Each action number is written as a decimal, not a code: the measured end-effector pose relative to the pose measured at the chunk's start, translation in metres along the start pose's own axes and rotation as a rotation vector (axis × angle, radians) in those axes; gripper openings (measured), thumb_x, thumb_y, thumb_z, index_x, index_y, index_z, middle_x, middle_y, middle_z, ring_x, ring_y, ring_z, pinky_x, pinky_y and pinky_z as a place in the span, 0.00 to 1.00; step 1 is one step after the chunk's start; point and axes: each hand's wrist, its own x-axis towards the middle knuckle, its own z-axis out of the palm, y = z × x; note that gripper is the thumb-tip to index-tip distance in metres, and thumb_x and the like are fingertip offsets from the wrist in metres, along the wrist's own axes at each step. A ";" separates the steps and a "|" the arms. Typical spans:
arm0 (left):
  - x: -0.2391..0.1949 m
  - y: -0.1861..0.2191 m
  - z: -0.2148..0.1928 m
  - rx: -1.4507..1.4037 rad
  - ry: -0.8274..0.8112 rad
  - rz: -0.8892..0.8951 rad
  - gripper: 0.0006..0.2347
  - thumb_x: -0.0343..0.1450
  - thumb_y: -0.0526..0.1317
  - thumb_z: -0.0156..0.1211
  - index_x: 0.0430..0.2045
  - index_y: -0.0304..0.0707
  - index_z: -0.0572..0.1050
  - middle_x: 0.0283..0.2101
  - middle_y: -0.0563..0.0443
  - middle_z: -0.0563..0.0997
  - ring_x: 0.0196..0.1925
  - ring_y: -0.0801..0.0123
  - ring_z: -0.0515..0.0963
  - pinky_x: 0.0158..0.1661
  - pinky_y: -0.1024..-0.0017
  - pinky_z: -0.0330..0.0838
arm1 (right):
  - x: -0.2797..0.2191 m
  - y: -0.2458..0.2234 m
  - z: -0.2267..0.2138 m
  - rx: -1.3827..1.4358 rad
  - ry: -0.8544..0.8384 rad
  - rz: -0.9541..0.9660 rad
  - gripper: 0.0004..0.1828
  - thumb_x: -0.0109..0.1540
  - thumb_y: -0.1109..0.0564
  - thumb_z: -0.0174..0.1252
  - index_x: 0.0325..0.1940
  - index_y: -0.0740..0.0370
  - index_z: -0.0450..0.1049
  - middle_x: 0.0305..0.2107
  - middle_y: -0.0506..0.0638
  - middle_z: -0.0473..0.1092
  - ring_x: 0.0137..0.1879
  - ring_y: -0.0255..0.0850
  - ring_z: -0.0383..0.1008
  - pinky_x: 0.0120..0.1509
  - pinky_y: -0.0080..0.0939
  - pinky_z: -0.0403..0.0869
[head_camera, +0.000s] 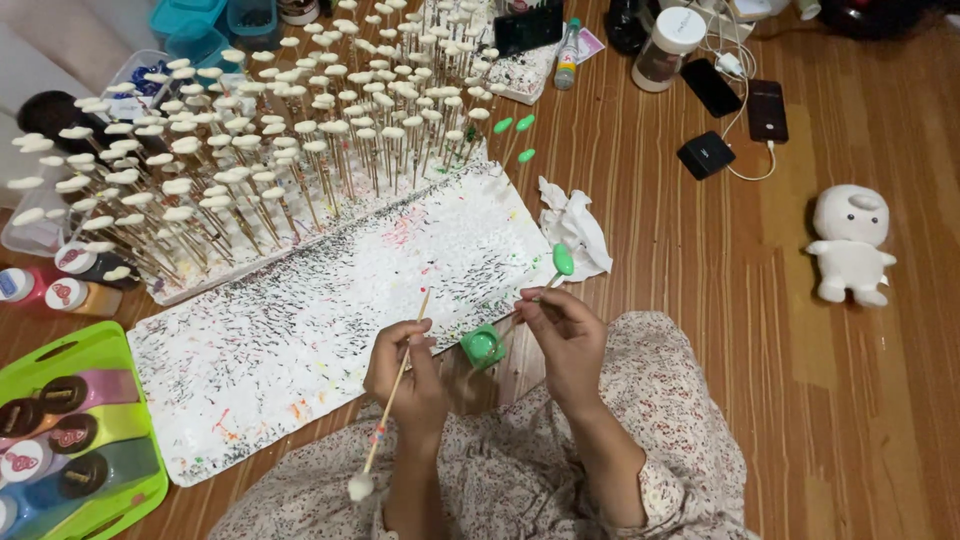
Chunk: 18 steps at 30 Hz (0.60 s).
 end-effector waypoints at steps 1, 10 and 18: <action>0.004 -0.006 0.004 0.001 0.004 0.000 0.04 0.70 0.25 0.51 0.34 0.26 0.73 0.33 0.38 0.83 0.28 0.63 0.83 0.28 0.72 0.83 | 0.006 0.007 0.002 0.001 -0.004 -0.001 0.10 0.62 0.65 0.62 0.47 0.68 0.77 0.38 0.58 0.79 0.41 0.42 0.81 0.50 0.37 0.83; 0.026 -0.059 0.035 0.224 -0.028 0.024 0.04 0.67 0.29 0.57 0.25 0.40 0.77 0.26 0.49 0.82 0.28 0.57 0.84 0.27 0.70 0.79 | 0.088 0.078 -0.004 -0.317 0.317 -0.363 0.05 0.60 0.68 0.70 0.38 0.70 0.79 0.35 0.62 0.79 0.44 0.51 0.83 0.49 0.47 0.80; 0.036 -0.126 0.067 0.295 -0.239 -0.333 0.03 0.69 0.34 0.53 0.28 0.44 0.75 0.27 0.43 0.82 0.30 0.46 0.83 0.31 0.53 0.77 | 0.154 0.161 -0.013 -0.537 0.441 -0.541 0.04 0.59 0.70 0.70 0.37 0.68 0.83 0.32 0.59 0.80 0.40 0.51 0.83 0.43 0.44 0.81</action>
